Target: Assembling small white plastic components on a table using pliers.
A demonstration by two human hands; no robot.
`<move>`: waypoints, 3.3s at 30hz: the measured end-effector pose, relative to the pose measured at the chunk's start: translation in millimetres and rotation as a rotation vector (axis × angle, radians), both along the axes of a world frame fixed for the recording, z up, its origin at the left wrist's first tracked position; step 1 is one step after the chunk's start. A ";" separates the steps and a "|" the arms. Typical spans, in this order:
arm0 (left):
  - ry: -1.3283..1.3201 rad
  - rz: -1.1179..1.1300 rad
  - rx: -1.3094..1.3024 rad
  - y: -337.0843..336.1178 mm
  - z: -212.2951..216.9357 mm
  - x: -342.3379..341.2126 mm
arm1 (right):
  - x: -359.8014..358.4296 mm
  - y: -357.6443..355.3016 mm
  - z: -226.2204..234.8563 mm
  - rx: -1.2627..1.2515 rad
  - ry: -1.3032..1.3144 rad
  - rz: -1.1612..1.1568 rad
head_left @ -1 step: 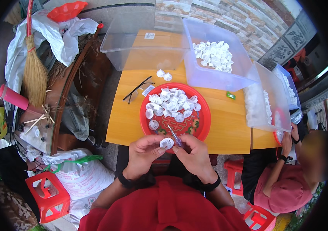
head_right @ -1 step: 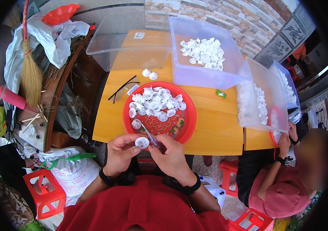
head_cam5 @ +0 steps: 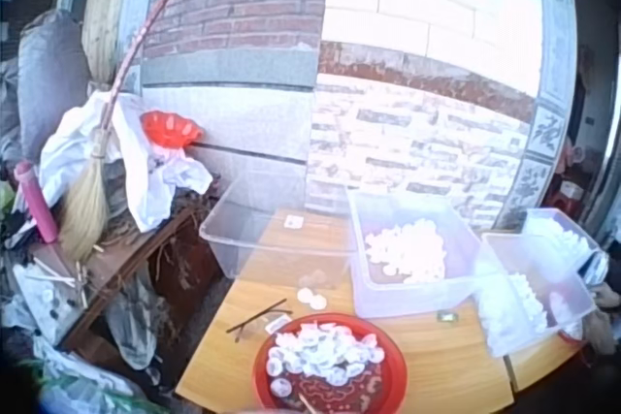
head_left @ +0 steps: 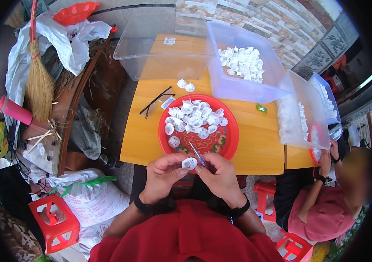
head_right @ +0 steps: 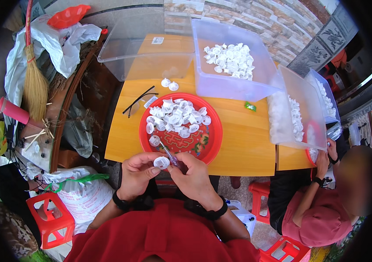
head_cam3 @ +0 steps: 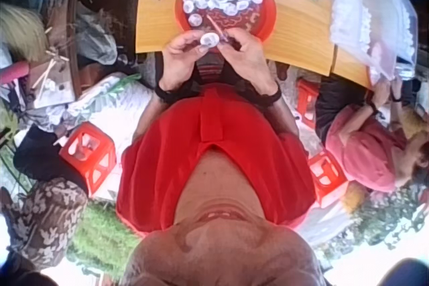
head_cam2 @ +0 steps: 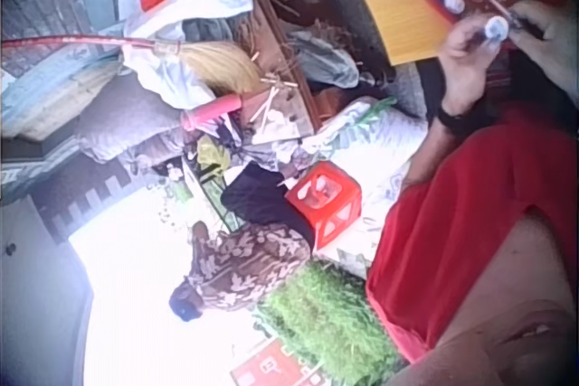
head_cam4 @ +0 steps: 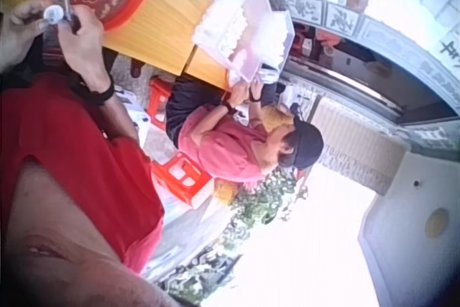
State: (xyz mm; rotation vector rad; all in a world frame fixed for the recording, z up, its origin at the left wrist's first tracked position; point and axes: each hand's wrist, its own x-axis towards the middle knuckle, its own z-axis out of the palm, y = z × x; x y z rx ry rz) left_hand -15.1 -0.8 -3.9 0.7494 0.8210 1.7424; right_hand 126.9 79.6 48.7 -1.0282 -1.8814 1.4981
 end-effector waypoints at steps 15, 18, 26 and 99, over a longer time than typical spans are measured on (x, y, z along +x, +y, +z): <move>0.181 0.096 -0.140 -4.5 1.5 0.6 | 13.4 30.0 22.3 -0.212 -0.205 0.063; 0.192 0.139 -0.146 -5.6 0.8 -3.3 | 16.9 65.9 45.9 -0.180 -0.221 -0.013; 0.119 0.142 -0.242 -0.2 -7.5 -7.3 | 36.3 202.7 103.3 0.687 -0.195 -0.480; 0.641 0.107 -0.061 9.5 17.1 8.5 | 21.0 20.7 -0.7 -0.082 -0.048 0.185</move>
